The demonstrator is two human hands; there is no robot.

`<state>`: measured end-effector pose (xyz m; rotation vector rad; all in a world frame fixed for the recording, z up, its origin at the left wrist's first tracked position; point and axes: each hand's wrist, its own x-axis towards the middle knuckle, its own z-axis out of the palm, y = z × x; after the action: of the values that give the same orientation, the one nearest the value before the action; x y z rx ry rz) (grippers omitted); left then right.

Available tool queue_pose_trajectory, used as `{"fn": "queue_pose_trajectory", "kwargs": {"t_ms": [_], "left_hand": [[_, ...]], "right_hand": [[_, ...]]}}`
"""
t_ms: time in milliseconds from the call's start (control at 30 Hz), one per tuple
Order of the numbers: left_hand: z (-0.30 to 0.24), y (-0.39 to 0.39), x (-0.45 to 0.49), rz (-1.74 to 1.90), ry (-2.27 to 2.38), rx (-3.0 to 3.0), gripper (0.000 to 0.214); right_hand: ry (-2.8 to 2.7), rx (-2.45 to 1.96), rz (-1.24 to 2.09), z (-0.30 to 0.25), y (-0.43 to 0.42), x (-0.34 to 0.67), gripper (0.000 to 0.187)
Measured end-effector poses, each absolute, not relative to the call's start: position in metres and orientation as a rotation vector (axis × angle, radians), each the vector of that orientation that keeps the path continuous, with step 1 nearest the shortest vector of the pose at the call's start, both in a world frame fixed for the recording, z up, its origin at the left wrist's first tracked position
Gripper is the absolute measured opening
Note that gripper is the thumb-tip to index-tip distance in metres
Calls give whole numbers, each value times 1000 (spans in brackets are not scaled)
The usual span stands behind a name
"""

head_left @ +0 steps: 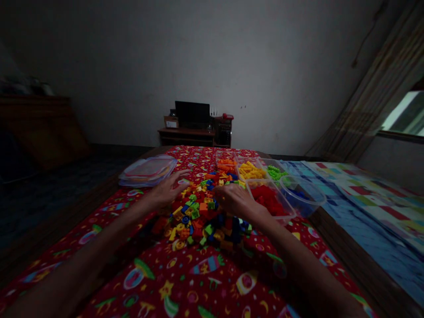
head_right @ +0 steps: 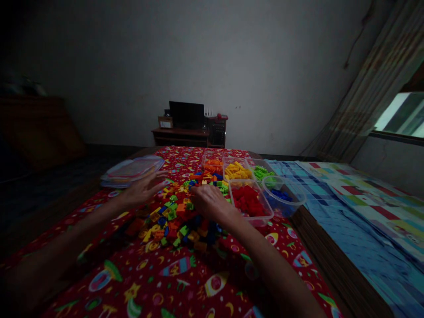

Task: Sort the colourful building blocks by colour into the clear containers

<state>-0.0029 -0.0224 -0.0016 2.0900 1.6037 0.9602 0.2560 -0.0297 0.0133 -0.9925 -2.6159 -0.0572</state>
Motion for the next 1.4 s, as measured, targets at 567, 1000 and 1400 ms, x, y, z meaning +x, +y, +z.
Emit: {"fn": "queue_pose_trajectory", "kwargs": {"t_ms": [567,1000,1400], "left_hand": [[-85,-94,12,840,1780,2347,82],[-49,-9,68,1308,1518,2125,58],[6,-23,14,568,1478,2056,36]], "right_hand": [[-2770,-667,-120,-38,-35,233,46],[-2527,-812,-93,-38,12,267,24],[-2560,-1005,-143,-1,-12,257,23]]}}
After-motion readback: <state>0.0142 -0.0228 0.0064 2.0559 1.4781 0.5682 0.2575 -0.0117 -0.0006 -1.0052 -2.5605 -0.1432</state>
